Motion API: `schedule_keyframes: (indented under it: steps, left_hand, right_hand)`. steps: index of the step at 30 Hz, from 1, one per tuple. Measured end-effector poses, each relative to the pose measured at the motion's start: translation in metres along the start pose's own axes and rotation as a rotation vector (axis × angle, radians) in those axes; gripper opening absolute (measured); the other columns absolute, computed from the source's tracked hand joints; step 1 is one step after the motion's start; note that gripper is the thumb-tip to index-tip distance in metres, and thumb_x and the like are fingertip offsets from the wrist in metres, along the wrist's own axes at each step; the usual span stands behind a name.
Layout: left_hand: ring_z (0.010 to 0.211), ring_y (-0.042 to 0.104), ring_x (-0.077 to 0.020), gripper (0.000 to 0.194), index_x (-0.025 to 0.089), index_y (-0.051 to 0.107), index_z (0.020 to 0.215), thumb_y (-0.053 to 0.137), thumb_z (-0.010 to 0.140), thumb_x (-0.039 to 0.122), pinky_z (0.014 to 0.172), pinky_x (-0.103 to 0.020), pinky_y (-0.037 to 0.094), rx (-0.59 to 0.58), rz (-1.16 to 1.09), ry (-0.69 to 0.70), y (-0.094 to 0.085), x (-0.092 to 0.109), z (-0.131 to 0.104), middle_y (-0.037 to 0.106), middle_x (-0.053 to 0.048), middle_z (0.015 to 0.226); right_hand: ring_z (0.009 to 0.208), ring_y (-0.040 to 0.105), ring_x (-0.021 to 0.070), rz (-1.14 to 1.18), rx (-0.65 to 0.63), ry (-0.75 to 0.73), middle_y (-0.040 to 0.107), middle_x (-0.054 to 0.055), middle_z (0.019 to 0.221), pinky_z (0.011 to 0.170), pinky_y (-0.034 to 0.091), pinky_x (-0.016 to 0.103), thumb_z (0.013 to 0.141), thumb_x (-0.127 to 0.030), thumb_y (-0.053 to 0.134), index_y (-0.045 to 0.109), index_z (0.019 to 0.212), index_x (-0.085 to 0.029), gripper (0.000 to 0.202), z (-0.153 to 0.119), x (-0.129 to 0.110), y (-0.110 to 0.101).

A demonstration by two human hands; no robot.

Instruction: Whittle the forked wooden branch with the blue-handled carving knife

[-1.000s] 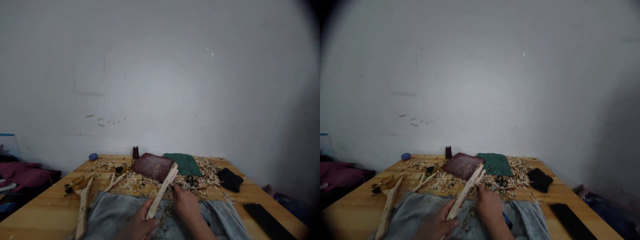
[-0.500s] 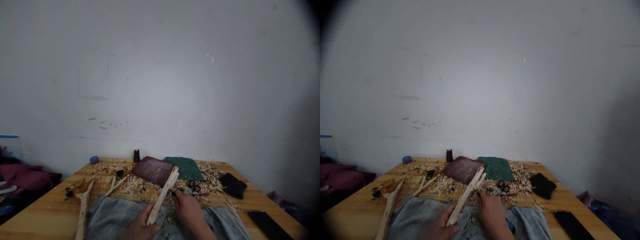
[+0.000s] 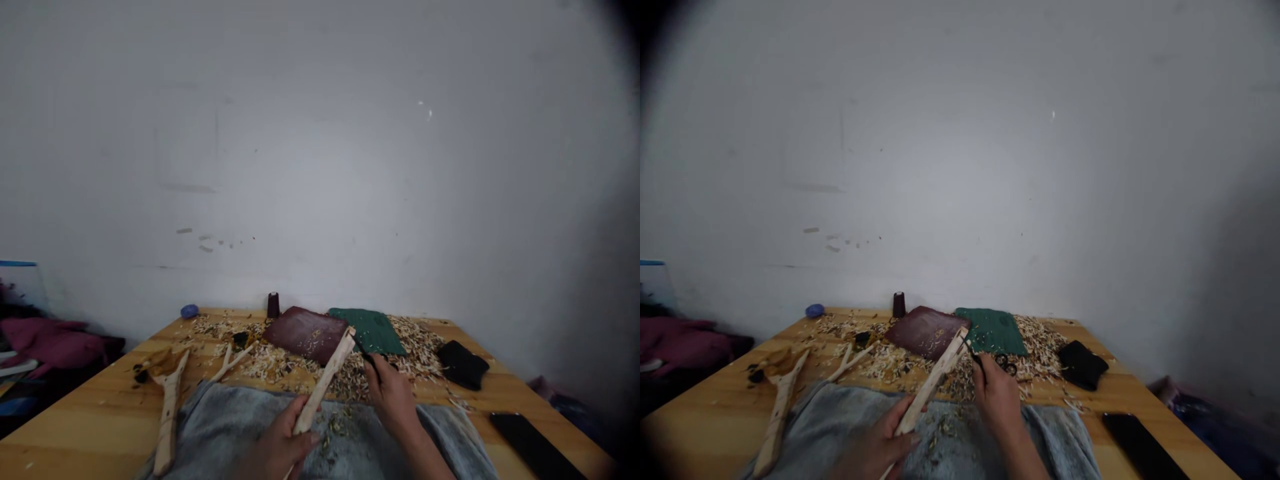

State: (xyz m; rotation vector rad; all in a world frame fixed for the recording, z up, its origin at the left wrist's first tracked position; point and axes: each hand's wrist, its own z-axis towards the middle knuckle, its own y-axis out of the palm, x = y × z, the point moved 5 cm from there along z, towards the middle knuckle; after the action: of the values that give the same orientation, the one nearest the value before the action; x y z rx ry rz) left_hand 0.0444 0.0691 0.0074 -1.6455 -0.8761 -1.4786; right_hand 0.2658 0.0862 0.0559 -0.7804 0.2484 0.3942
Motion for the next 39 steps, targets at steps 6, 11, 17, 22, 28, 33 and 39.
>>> schedule_keyframes:
  steps: [6,11,17,22,28,33,39]
  left_hand:
    - [0.030,0.032,-0.0045,0.060,0.019,0.043,0.126,0.058,0.076,0.049,0.031,-0.018,0.019,0.004,0.058,0.023,-0.002,-0.001,0.002,0.045,0.009,0.050]
    - [0.033,0.035,-0.0050,0.052,0.023,0.046,0.123,0.059,0.078,0.046,0.033,-0.018,0.023,0.022,0.027,0.035,-0.003,-0.002,0.000,0.052,0.006,0.056]
    - [0.033,0.034,-0.0037,0.053,0.022,0.043,0.126,0.057,0.080,0.043,0.033,-0.018,0.022,-0.005,0.037,0.042,0.000,0.002,-0.002,0.052,0.006,0.059]
    - [0.034,0.032,-0.0037,0.055,0.020,0.044,0.126,0.058,0.079,0.043,0.035,-0.019,0.021,0.008,0.040,0.029,0.002,0.008,-0.004,0.050,0.007,0.059]
    - [0.033,0.032,-0.0057,0.058,0.017,0.044,0.127,0.058,0.078,0.046,0.034,-0.020,0.021,0.044,0.052,0.002,0.001,0.012,-0.005,0.043,0.009,0.050]
    - [0.032,0.032,-0.0051,0.062,0.018,0.040,0.129,0.057,0.078,0.048,0.033,-0.019,0.021,0.037,0.043,0.035,0.000,0.009,-0.002,0.044,0.009,0.052]
    - [0.033,0.034,-0.0062,0.059,0.018,0.041,0.126,0.057,0.077,0.045,0.033,-0.020,0.023,0.103,0.050,0.051,-0.003,0.008,0.000,0.045,0.009,0.053]
  right_hand:
    - [0.070,0.064,0.0168,0.032,-0.116,-0.121,0.068,0.004,0.079,0.059,0.039,0.023,0.094,-0.031,0.032,0.061,0.096,-0.021,0.031,-0.005,-0.022,0.007]
    - [0.073,0.063,0.0168,0.018,-0.200,-0.110,0.068,0.004,0.085,0.062,0.037,0.024,0.094,-0.030,0.032,0.059,0.098,-0.021,0.030,-0.007,-0.028,0.010]
    - [0.074,0.063,0.0168,-0.003,-0.251,-0.105,0.067,0.004,0.085,0.062,0.035,0.024,0.093,-0.030,0.034,0.059,0.092,-0.021,0.027,-0.008,-0.031,0.013]
    - [0.073,0.062,0.0156,-0.008,-0.287,-0.106,0.067,0.003,0.084,0.061,0.033,0.023,0.093,-0.029,0.035,0.060,0.095,-0.021,0.026,-0.009,-0.036,0.011]
    - [0.075,0.062,0.0151,-0.019,-0.332,-0.140,0.068,0.003,0.090,0.062,0.033,0.023,0.092,-0.027,0.038,0.059,0.099,-0.021,0.023,-0.013,-0.048,0.014]
    - [0.074,0.060,0.0147,-0.071,-0.415,-0.223,0.067,0.002,0.085,0.062,0.032,0.022,0.092,-0.029,0.040,0.059,0.094,-0.022,0.021,-0.023,-0.068,0.021]
    - [0.077,0.061,0.0145,-0.053,-0.520,-0.346,0.067,0.001,0.087,0.064,0.033,0.023,0.091,-0.028,0.042,0.058,0.095,-0.023,0.018,-0.035,-0.086,0.027]
